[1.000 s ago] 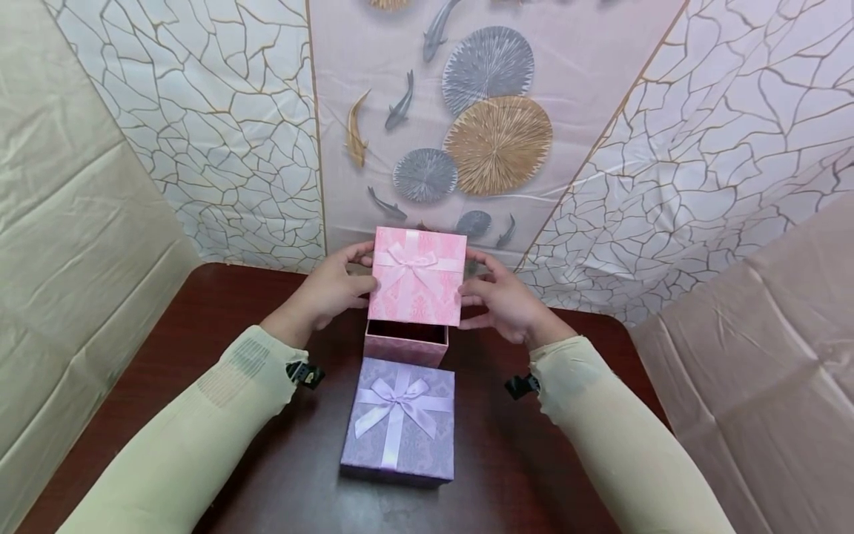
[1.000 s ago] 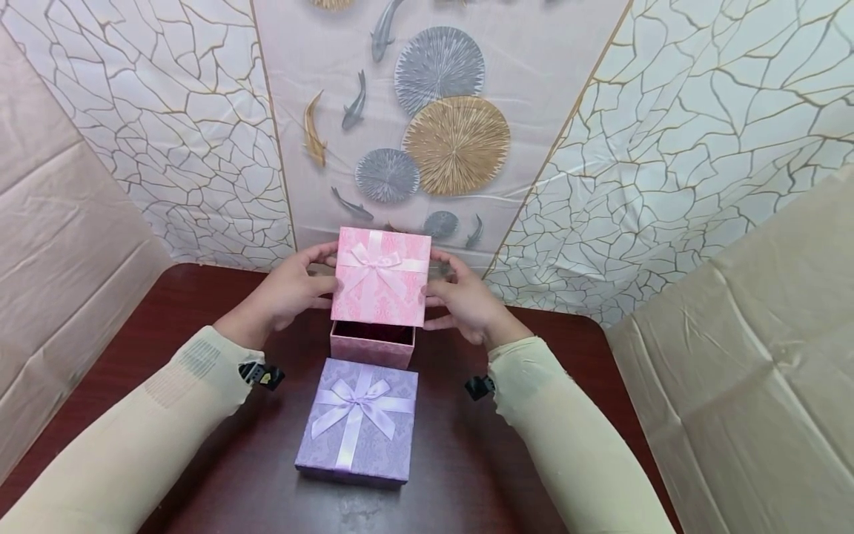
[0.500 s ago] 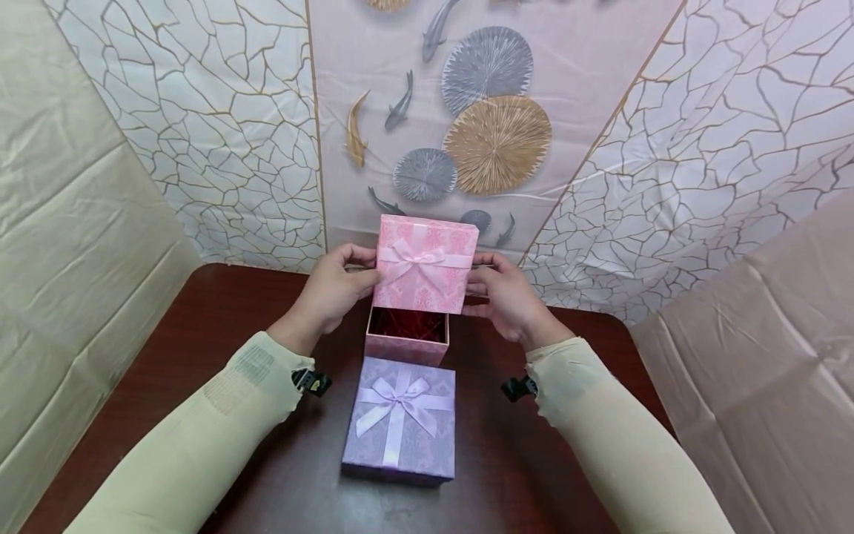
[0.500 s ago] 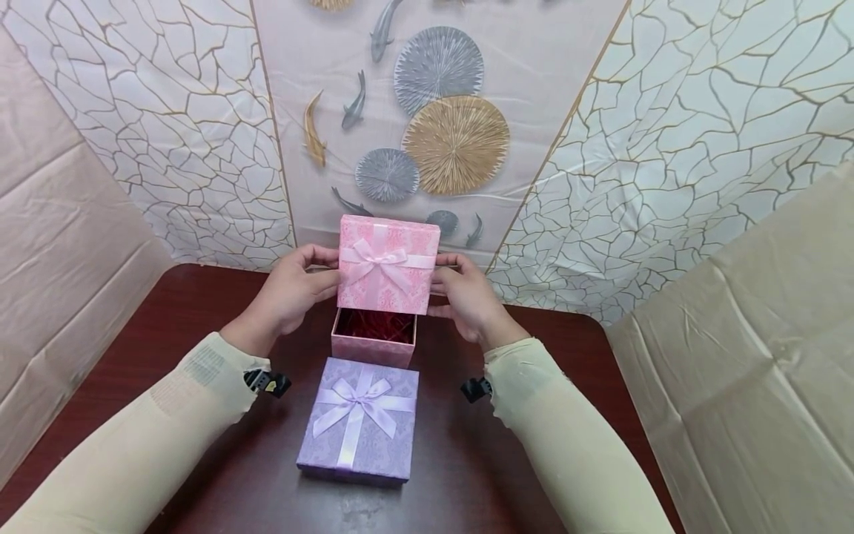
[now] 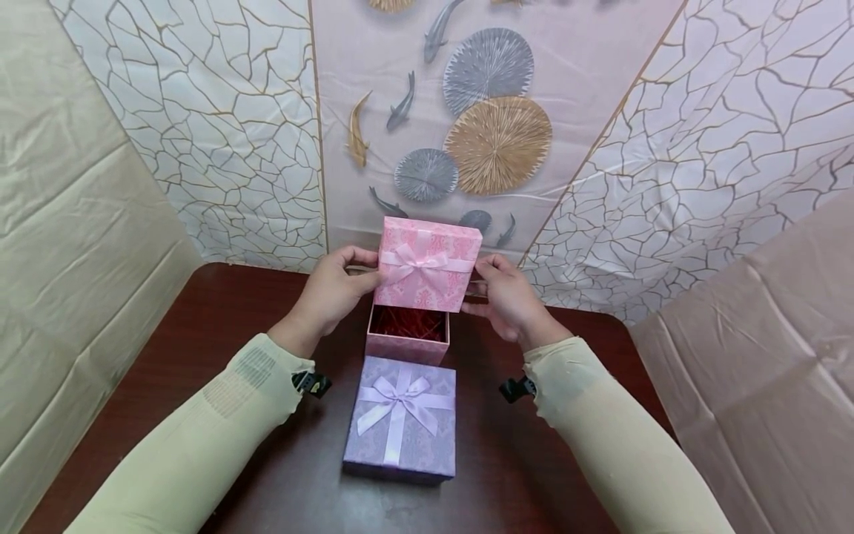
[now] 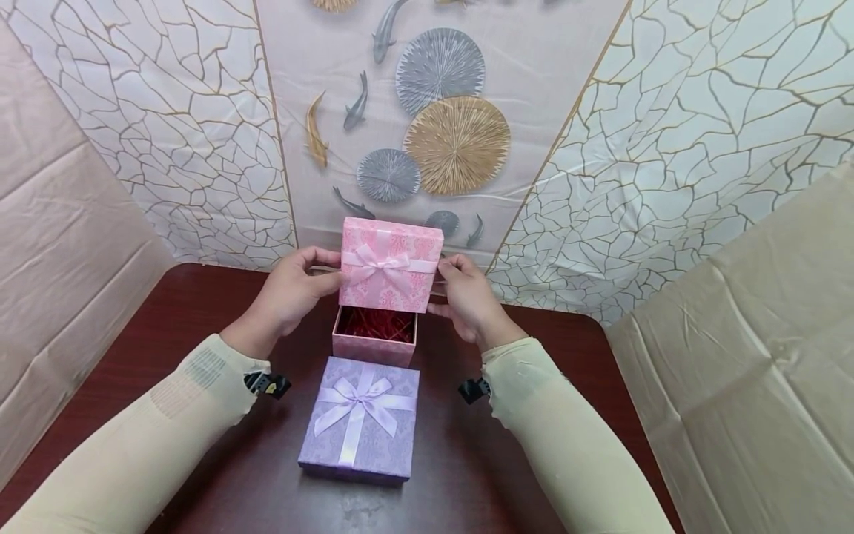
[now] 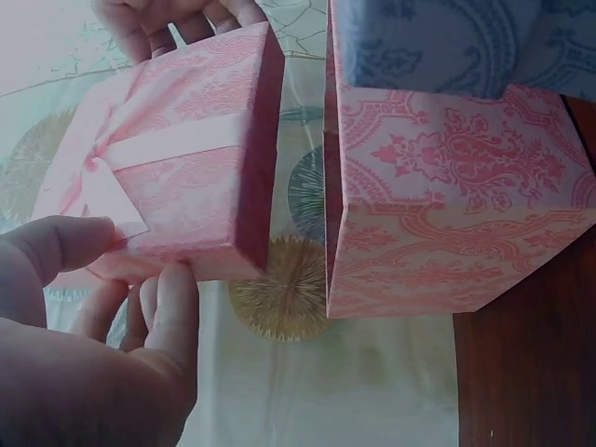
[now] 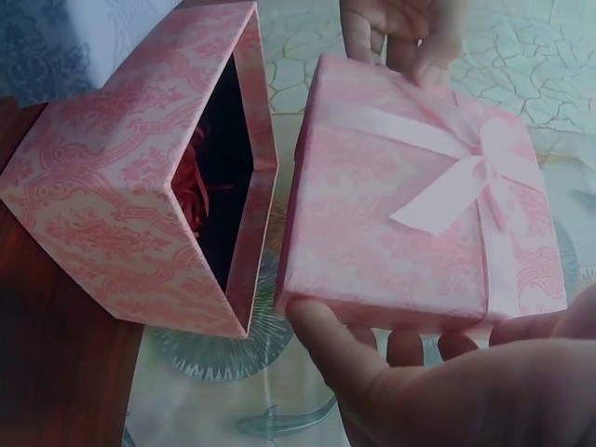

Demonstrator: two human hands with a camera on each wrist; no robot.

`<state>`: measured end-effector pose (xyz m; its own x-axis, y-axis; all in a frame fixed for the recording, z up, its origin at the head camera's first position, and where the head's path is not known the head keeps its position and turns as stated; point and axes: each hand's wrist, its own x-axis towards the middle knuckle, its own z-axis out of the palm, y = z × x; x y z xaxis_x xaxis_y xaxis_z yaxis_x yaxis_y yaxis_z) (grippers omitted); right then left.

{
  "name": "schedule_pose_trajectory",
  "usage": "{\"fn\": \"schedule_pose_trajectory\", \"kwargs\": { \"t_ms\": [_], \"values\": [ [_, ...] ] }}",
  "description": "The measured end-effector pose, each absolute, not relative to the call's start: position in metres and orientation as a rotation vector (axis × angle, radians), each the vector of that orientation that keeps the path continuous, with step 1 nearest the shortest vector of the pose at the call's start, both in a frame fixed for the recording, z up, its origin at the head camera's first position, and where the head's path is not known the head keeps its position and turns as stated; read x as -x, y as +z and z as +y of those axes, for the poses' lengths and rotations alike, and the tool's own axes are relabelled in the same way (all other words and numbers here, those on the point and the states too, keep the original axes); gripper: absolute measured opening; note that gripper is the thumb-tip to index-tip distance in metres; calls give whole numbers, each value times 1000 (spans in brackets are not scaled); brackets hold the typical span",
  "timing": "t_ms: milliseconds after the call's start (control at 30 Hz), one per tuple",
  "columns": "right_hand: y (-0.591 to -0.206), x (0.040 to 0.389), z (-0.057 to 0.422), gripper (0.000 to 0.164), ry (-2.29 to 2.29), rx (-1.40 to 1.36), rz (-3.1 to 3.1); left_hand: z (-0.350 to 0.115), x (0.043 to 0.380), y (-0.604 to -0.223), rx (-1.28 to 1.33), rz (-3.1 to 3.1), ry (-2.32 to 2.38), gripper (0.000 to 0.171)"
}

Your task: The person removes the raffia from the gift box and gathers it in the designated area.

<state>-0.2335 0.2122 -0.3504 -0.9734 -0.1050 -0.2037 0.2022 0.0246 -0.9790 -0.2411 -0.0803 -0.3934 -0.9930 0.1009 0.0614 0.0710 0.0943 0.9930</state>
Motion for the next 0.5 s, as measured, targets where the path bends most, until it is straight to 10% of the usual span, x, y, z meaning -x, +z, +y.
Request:
{"fn": "schedule_pose_trajectory", "kwargs": {
  "t_ms": [500],
  "values": [
    [-348,228,212,14,-2044,-123,2090,-80,240,-396,42,2004,2238,28]
  ]
}}
